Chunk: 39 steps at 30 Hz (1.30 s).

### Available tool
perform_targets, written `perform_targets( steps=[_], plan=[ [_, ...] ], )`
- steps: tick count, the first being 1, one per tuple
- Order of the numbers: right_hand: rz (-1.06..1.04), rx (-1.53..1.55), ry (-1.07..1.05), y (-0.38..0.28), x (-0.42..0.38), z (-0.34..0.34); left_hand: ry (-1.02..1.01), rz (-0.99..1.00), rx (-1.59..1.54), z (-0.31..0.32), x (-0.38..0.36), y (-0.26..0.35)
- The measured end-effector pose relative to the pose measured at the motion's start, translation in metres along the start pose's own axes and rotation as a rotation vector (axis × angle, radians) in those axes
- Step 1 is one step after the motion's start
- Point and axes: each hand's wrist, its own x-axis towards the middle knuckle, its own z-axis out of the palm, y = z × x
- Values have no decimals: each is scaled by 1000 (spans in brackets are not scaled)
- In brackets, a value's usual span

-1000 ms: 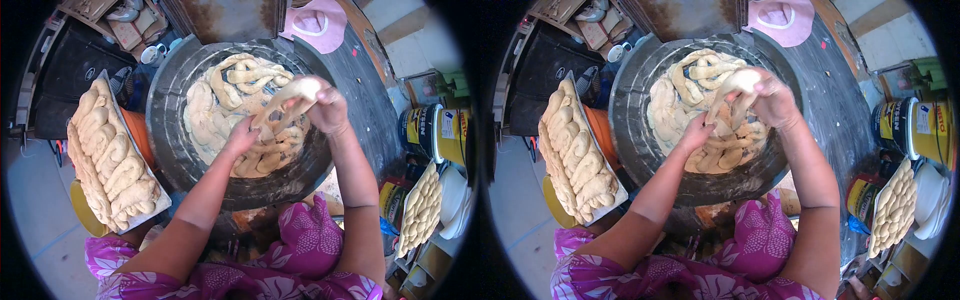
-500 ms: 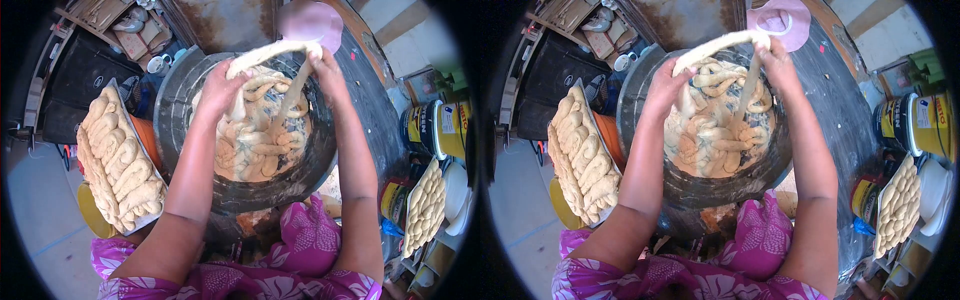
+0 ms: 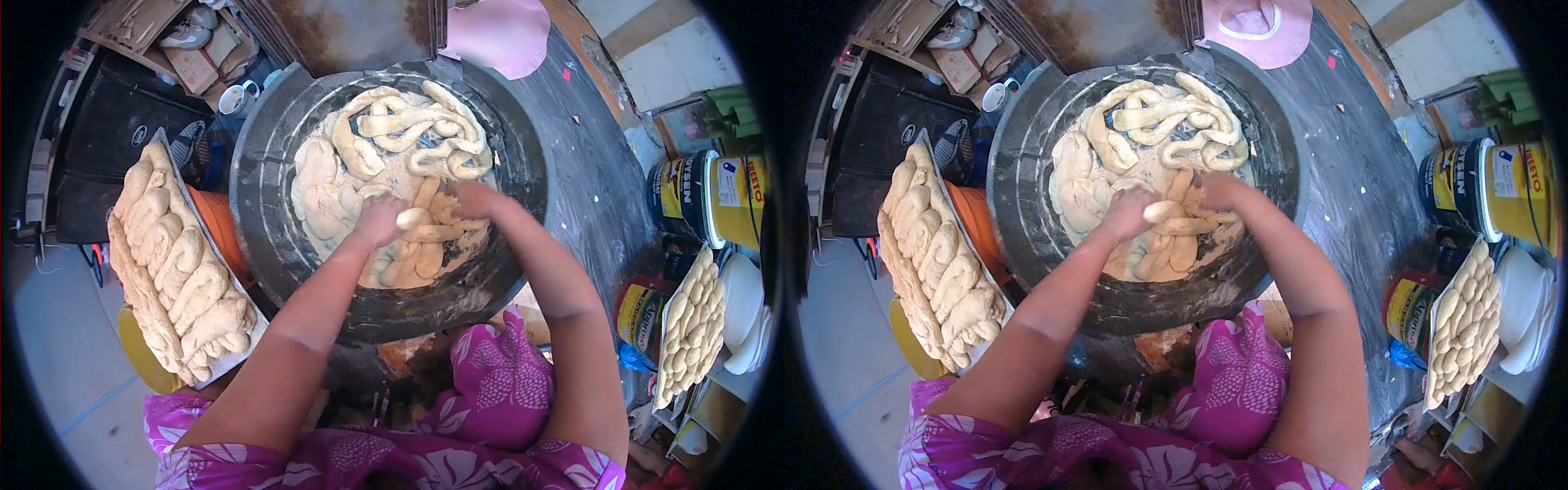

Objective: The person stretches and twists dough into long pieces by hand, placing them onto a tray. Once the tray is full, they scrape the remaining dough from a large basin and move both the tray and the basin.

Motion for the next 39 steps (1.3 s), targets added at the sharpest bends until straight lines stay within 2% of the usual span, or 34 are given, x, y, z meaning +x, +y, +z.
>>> perform_targets(
  steps=[1,2,3,4,5,6,8,9,11,14,16,18,21,23,24,25,26,27,28,30,32,35,39],
  plan=[
    [19,-117,-44,-1,7,22,-149,-87,-241,-30,2,12],
    [36,-236,-88,-2,13,45,-148,-92,-233,-52,1,20],
    [30,-236,-83,2,11,71,-48,-69,-395,-73,1,28],
    [-115,-338,181,10,5,98,53,-43,-557,-93,0,36],
    [-258,-437,447,14,2,109,57,-44,-553,-113,-2,41],
    [-262,-437,450,11,2,101,97,-47,-680,-133,-3,46],
    [-170,-357,-105,-3,-2,68,251,-47,-857,-175,-15,60],
    [-173,-357,-103,-8,-6,63,360,-45,-906,-194,-23,65],
    [-60,-121,-464,-14,-8,54,389,38,-1259,-213,-29,60],
    [-120,-88,-458,-18,3,58,445,85,-1323,-240,-38,68],
    [-308,262,150,-40,1,46,468,87,-1349,-250,-43,79],
    [-450,448,432,-81,3,23,436,150,-1451,-256,-45,90],
    [-480,544,439,-126,9,-6,427,159,-1352,-253,-31,98],
    [-258,977,46,-144,10,-22,438,134,-1076,-237,-2,80],
    [-151,1120,97,-143,23,-11,332,15,-945,-228,12,64],
    [-155,1118,94,-137,32,-2,322,-16,-797,-210,27,40],
    [-127,1396,59,-124,39,6,300,-82,-696,-194,31,20],
    [-91,1673,20,-112,43,12,240,-239,-662,-173,34,-1],
    [-90,1667,14,-98,47,16,220,-329,-664,-144,34,-20],
    [101,1834,162,-71,50,17,473,-427,-594,-17,42,-87],
    [92,1778,145,-55,42,18,386,-493,-417,57,22,-99],
    [123,1715,84,-40,37,25,297,-588,-469,35,-27,-56],
    [43,1681,130,-39,42,35,247,-581,-389,38,-65,-41]
  ],
)
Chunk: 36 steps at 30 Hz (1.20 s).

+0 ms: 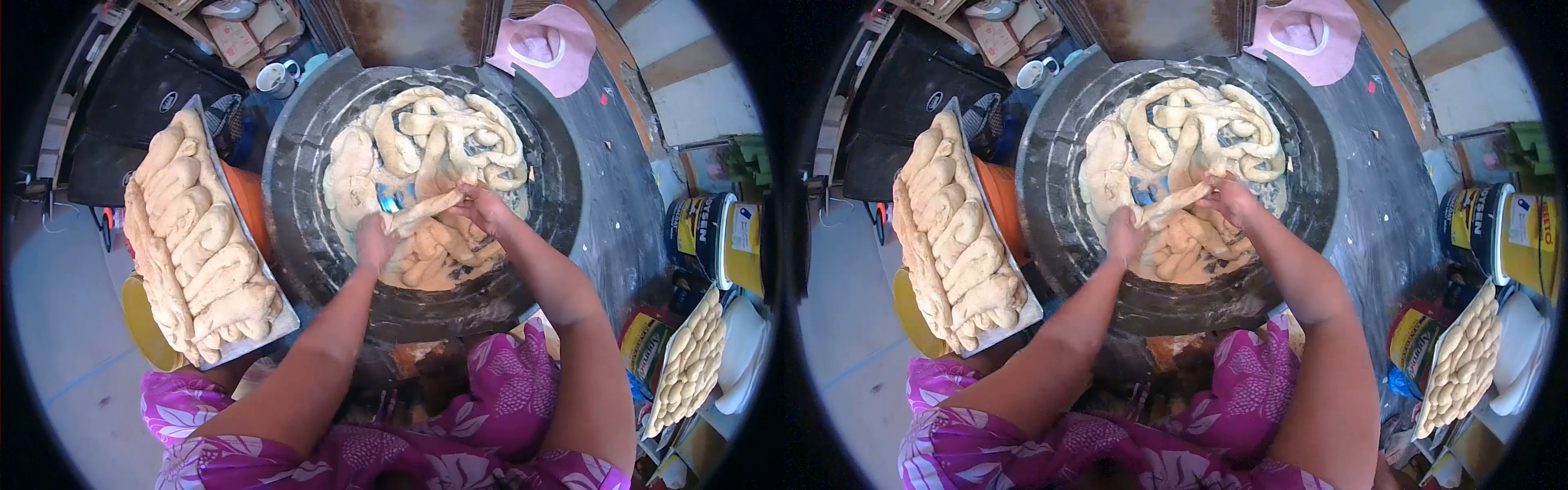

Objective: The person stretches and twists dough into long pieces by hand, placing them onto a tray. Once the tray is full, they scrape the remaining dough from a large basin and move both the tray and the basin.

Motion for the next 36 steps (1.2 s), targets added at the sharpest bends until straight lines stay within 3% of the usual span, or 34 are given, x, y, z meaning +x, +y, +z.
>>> perform_targets(
  steps=[3,7,9,10,12,15,19,22,24,25,26,28,31,33,34,36],
  plan=[
    [53,10,97,-5,0,11,255,-30,-236,12,-29,1],
    [-130,80,141,-38,-5,18,286,6,-256,11,-31,3],
    [-185,108,161,-54,-6,11,68,94,-173,9,-28,0],
    [-253,176,159,-59,-6,5,70,97,-171,9,-30,1],
    [-324,243,158,-69,-12,-7,142,154,-214,8,-34,6],
    [-414,294,320,-86,-23,-21,225,211,-203,1,-38,13],
    [-570,480,459,-102,-27,-61,160,190,-166,-12,-39,5],
    [-639,578,576,-111,-35,-82,307,133,-116,-16,-29,-15],
    [-584,481,541,-108,-38,-90,275,-142,-66,-11,-20,-34],
    [-458,265,512,-106,-42,-89,262,-190,-44,-8,-19,-37],
    [-330,50,477,-100,-45,-87,260,-188,-44,-2,-20,-37],
    [-232,-429,501,-83,-44,-85,288,-20,259,2,-28,-14],
    [-163,-234,493,-81,-50,-70,166,99,176,10,-27,12],
    [-161,213,263,-86,-51,-62,84,180,6,28,-15,19],
    [-161,213,266,-91,-57,-49,6,260,-163,30,-10,31],
    [-189,273,-63,-100,-71,-20,-60,328,-436,23,-12,69]
  ],
)
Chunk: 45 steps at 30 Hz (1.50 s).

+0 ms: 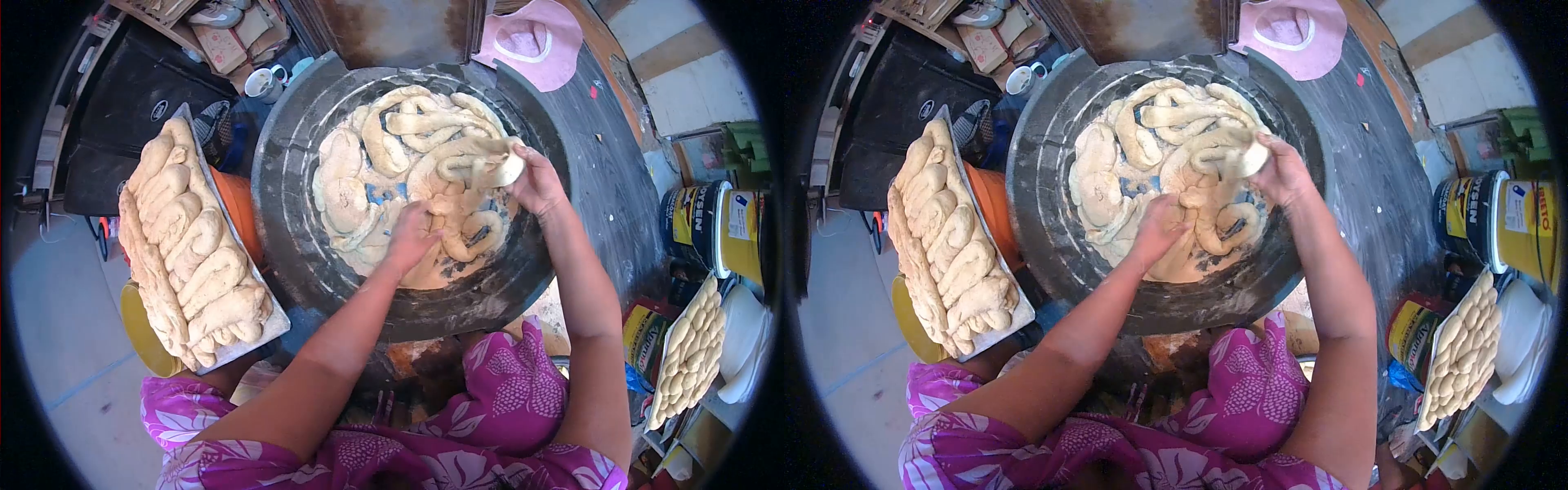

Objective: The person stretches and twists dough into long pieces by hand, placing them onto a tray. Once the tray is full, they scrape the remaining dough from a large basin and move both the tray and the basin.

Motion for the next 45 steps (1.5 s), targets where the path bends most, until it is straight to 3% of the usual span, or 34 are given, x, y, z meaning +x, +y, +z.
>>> perform_targets(
  steps=[3,6,9,11,12,14,17,18,20,22,25,27,32,34,38,41,43,45],
  plan=[
    [49,72,-157,1,-14,39,-52,-25,-58,11,15,57],
    [34,80,-190,-3,-27,74,8,-43,-70,18,32,74],
    [2,85,-208,-11,-32,84,-120,-118,-286,7,42,67],
    [-8,91,-217,-16,-31,77,-404,-181,-584,-1,40,62],
    [-33,98,-209,-19,-28,69,-404,-181,-581,-7,36,61],
    [-56,105,-203,-19,-20,52,-523,-366,-641,-19,23,61],
    [-241,-45,153,-3,3,10,-458,-382,-952,-22,1,46],
    [-124,-63,88,6,5,-1,-399,-411,-1147,-24,-5,49],
    [213,-202,114,26,-18,25,-362,-429,-1192,-23,-9,51],
    [445,-307,-98,83,-4,0,-275,-467,-902,-16,-8,53],
    [487,-295,-43,125,-7,10,-207,-319,-734,-2,-13,39],
    [205,-286,132,128,-6,15,-166,-323,-719,0,-17,29],
    [101,-216,172,106,-6,20,17,-443,-648,-14,-15,16],
    [31,-221,317,105,-5,15,93,-385,-535,-17,-17,21],
    [-44,-243,325,91,0,-3,130,-248,-375,-14,-19,1],
    [-122,-182,439,79,9,-15,54,-277,-337,-24,-23,9],
    [-195,-170,511,69,14,-26,-81,-381,-562,-33,-28,12],
    [-364,34,462,54,39,-79,-6,-440,-604,-48,-42,5]
  ],
)
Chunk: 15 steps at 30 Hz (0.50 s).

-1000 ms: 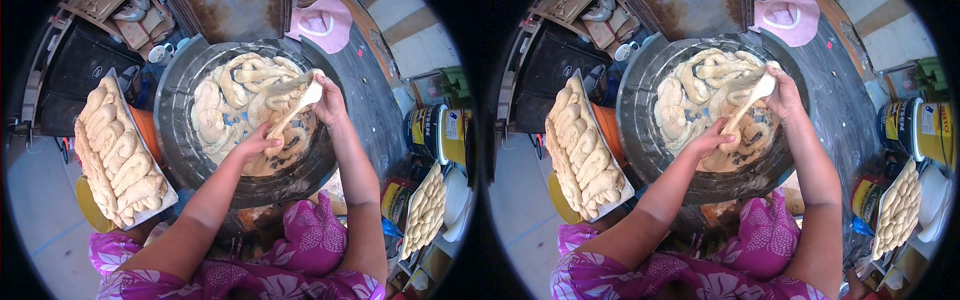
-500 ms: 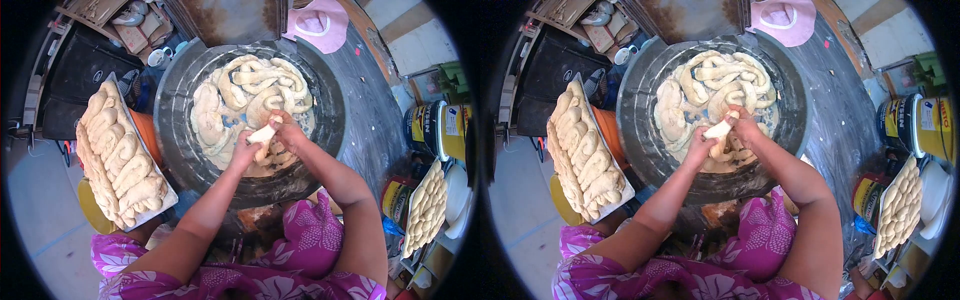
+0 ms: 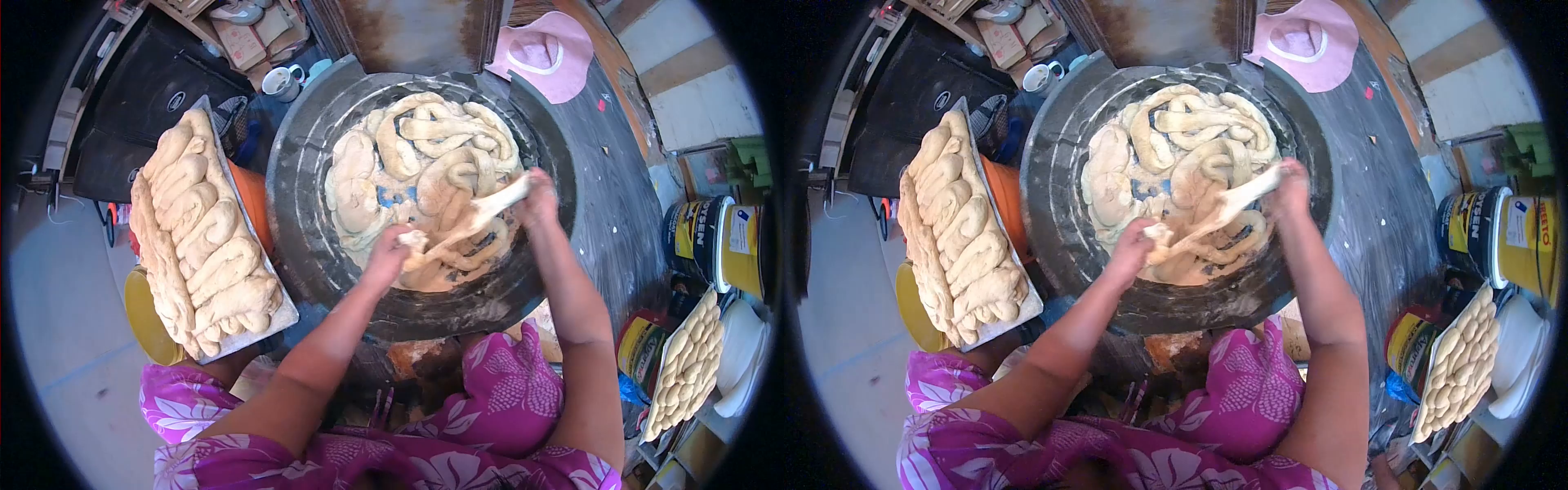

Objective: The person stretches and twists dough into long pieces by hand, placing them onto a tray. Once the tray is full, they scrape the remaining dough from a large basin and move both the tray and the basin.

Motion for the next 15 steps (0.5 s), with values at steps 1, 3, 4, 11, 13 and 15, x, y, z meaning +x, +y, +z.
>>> perform_targets(
  steps=[1,3,4,11,13,15],
  plan=[
    [-76,-5,-17,-24,6,-6,71,-34,-55,-10,-6,-1],
    [-84,3,63,-53,12,-4,70,-77,-75,-23,-23,17],
    [-60,6,17,-65,7,3,94,-106,-49,-29,-28,15],
    [-338,167,-221,-137,0,43,-167,-47,715,-48,-62,5],
    [-372,210,-265,-153,-15,61,-346,-47,976,-51,-71,17],
    [-405,249,-307,-154,-26,72,-403,-91,1019,-51,-74,20]
  ],
)
